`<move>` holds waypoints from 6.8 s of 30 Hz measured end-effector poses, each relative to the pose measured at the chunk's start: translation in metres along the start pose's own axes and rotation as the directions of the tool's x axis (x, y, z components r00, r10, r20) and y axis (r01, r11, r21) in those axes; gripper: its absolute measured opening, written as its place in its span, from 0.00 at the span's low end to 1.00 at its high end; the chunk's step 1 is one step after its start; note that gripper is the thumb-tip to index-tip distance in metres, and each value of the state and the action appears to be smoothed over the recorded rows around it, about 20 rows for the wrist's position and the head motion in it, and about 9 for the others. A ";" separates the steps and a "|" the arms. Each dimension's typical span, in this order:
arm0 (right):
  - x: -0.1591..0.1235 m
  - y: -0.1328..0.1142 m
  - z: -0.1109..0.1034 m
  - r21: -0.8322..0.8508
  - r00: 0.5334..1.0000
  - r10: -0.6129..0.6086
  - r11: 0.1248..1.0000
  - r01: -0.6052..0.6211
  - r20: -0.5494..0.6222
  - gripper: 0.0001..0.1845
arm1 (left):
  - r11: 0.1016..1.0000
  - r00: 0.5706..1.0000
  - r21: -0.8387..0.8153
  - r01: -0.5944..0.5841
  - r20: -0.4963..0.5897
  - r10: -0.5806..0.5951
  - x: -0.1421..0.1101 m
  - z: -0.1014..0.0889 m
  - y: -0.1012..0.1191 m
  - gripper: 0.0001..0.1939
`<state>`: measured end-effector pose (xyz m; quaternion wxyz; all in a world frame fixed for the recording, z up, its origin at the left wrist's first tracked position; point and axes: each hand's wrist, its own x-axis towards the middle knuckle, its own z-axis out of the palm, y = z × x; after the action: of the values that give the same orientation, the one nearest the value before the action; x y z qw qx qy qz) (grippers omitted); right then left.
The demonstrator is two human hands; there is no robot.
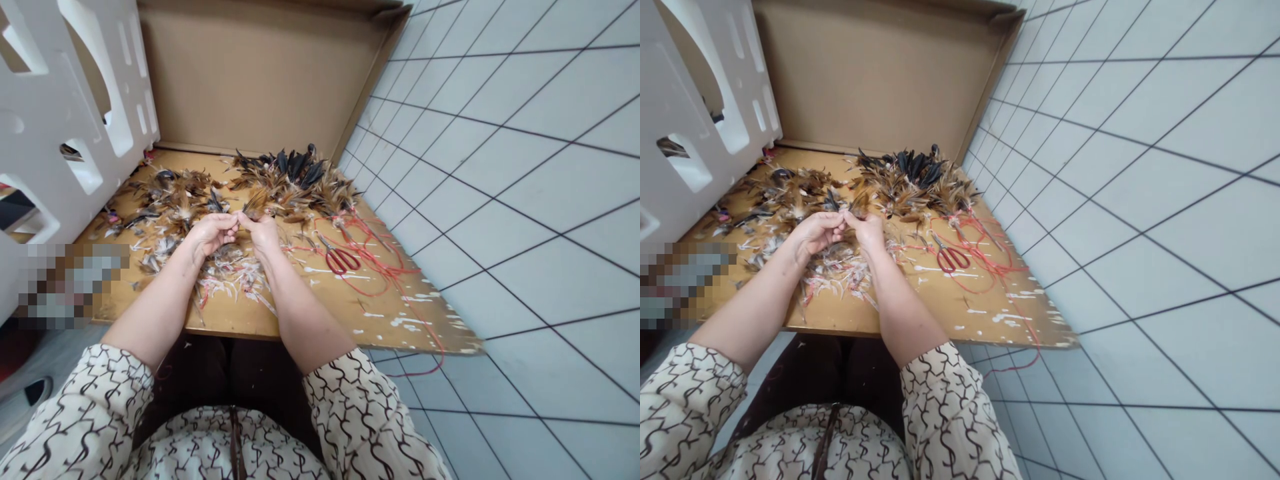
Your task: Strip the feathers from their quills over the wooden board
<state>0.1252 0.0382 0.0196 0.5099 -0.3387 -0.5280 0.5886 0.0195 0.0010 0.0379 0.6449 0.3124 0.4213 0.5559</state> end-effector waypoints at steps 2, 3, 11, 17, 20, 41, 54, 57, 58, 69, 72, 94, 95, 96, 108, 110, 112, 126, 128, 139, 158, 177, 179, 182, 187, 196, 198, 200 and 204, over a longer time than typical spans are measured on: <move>0.000 0.001 0.000 0.026 1.000 -0.008 1.000 0.007 0.021 0.10 | 1.000 1.000 0.011 0.012 -0.005 -0.012 -0.001 0.000 0.001 0.10; 0.001 0.001 0.000 0.038 1.000 -0.009 0.999 0.008 0.021 0.10 | 1.000 1.000 0.021 0.017 -0.007 -0.017 -0.001 0.001 0.001 0.10; -0.001 0.001 0.000 0.066 0.999 -0.030 0.997 0.029 0.027 0.07 | 0.998 0.998 0.034 0.057 -0.014 -0.056 -0.001 -0.002 0.002 0.12; -0.003 -0.004 -0.003 0.049 0.996 -0.015 0.999 0.011 0.087 0.10 | 0.998 0.999 0.056 0.034 0.030 -0.035 0.002 -0.007 0.001 0.10; -0.002 -0.004 -0.005 0.016 0.990 0.007 1.000 -0.009 0.137 0.11 | 0.998 0.999 0.060 0.034 0.040 -0.036 0.001 -0.006 0.001 0.09; 0.006 -0.020 -0.019 0.286 0.995 0.087 0.955 -0.073 -0.037 0.13 | 0.955 0.988 0.291 -0.046 -0.128 0.087 -0.004 -0.007 0.006 0.07; 0.010 -0.043 -0.047 -0.084 0.971 -0.014 0.996 -0.006 -0.240 0.02 | 0.991 0.971 0.041 -0.128 -0.198 0.134 0.001 -0.013 0.010 0.06; 0.006 -0.052 -0.068 -0.346 0.985 -0.113 0.936 0.062 -0.129 0.04 | 0.991 0.974 0.043 -0.124 -0.186 0.130 0.001 -0.012 0.009 0.06; 0.004 -0.054 -0.077 -0.431 0.986 -0.127 0.900 0.068 -0.112 0.03 | 0.991 0.975 0.046 -0.123 -0.180 0.129 0.001 -0.012 0.009 0.06; -0.024 -0.047 -0.114 -0.994 0.993 0.102 0.093 -0.065 -0.056 0.10 | 0.988 0.978 0.057 -0.140 -0.145 0.147 -0.001 -0.008 0.006 0.05; -0.026 -0.047 -0.104 -0.995 0.995 0.085 -0.094 -0.041 -0.049 0.12 | 0.988 0.977 0.068 -0.137 -0.155 0.146 -0.001 -0.006 0.006 0.05; -0.004 0.002 -0.018 -0.148 0.976 0.216 0.966 -0.211 0.013 0.09 | 0.933 0.886 0.146 -0.328 -0.295 0.357 0.008 0.002 -0.004 0.04; -0.005 0.001 -0.021 -0.056 0.965 0.262 0.964 -0.260 0.030 0.09 | 0.937 0.889 0.135 -0.322 -0.296 0.349 0.008 0.002 -0.004 0.04; -0.005 0.000 -0.022 0.012 0.954 0.295 0.955 -0.296 0.052 0.09 | 0.939 0.893 0.123 -0.320 -0.293 0.342 0.007 0.002 -0.004 0.04; -0.010 -0.019 -0.019 0.203 0.906 0.387 0.886 -0.416 0.170 0.11 | 0.915 0.866 -0.015 -0.402 -0.330 0.375 0.001 -0.004 0.007 0.06; -0.010 -0.017 -0.020 0.191 0.902 0.395 0.885 -0.424 0.174 0.12 | 0.914 0.865 -0.013 -0.406 -0.328 0.380 0.001 -0.002 0.007 0.05; -0.010 -0.016 -0.019 0.178 0.902 0.395 0.888 -0.424 0.175 0.12 | 0.921 0.879 0.004 -0.390 -0.296 0.373 0.000 0.000 0.005 0.05; -0.015 -0.011 -0.015 0.013 0.908 0.306 0.946 -0.323 0.285 0.07 | 0.962 0.959 0.021 -0.273 -0.079 0.274 -0.002 0.004 -0.001 0.07; -0.015 -0.012 -0.015 0.005 0.903 0.286 0.953 -0.304 0.321 0.06 | 0.966 0.963 0.028 -0.256 -0.076 0.258 -0.001 0.002 0.000 0.06; -0.015 -0.016 -0.018 -0.041 0.857 0.296 0.951 -0.308 0.421 0.07 | 0.971 0.967 0.041 -0.234 -0.095 0.236 -0.001 0.001 0.002 0.07; -0.015 -0.015 -0.016 -0.123 0.909 0.257 0.966 -0.228 0.329 0.07 | 0.969 0.967 0.077 -0.235 -0.082 0.242 -0.001 0.002 0.001 0.07; -0.015 -0.015 -0.016 -0.069 0.885 0.312 0.949 -0.308 0.344 0.07 | 0.951 0.957 0.146 -0.271 -0.061 0.282 0.004 -0.001 -0.006 0.08; -0.015 -0.015 -0.016 -0.067 0.883 0.317 0.947 -0.314 0.345 0.07 | 0.951 0.958 0.150 -0.270 -0.056 0.281 0.004 -0.001 -0.006 0.07; -0.015 -0.016 -0.015 -0.070 0.887 0.328 0.944 -0.323 0.326 0.05 | 0.953 0.960 0.148 -0.265 -0.051 0.274 0.004 -0.001 -0.006 0.07; -0.014 -0.016 -0.013 -0.051 0.925 0.302 0.953 -0.298 0.230 0.04 | 0.956 0.956 0.126 -0.263 -0.102 0.277 0.004 -0.001 -0.005 0.06; -0.011 -0.012 -0.013 -0.052 0.979 0.194 0.980 -0.191 0.060 0.07 | 0.963 0.948 0.116 -0.241 -0.183 0.260 0.003 0.007 -0.007 0.06; -0.011 -0.011 -0.012 -0.057 0.983 0.177 0.983 -0.175 0.037 0.08 | 0.962 0.949 0.129 -0.239 -0.180 0.260 0.002 0.009 -0.008 0.06; -0.011 -0.010 -0.011 -0.057 0.986 0.165 0.985 -0.164 0.018 0.09 | 0.959 0.948 0.150 -0.239 -0.177 0.264 0.002 0.010 -0.010 0.07; -0.011 -0.008 -0.008 -0.057 0.988 0.153 0.986 -0.154 -0.020 0.08 | 0.954 0.946 0.181 -0.240 -0.175 0.272 0.003 0.011 -0.014 0.08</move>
<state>0.1373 0.0292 0.0239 0.4569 -0.3977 -0.5132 0.6081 0.0356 0.0017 0.0304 0.4952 0.3574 0.4817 0.6285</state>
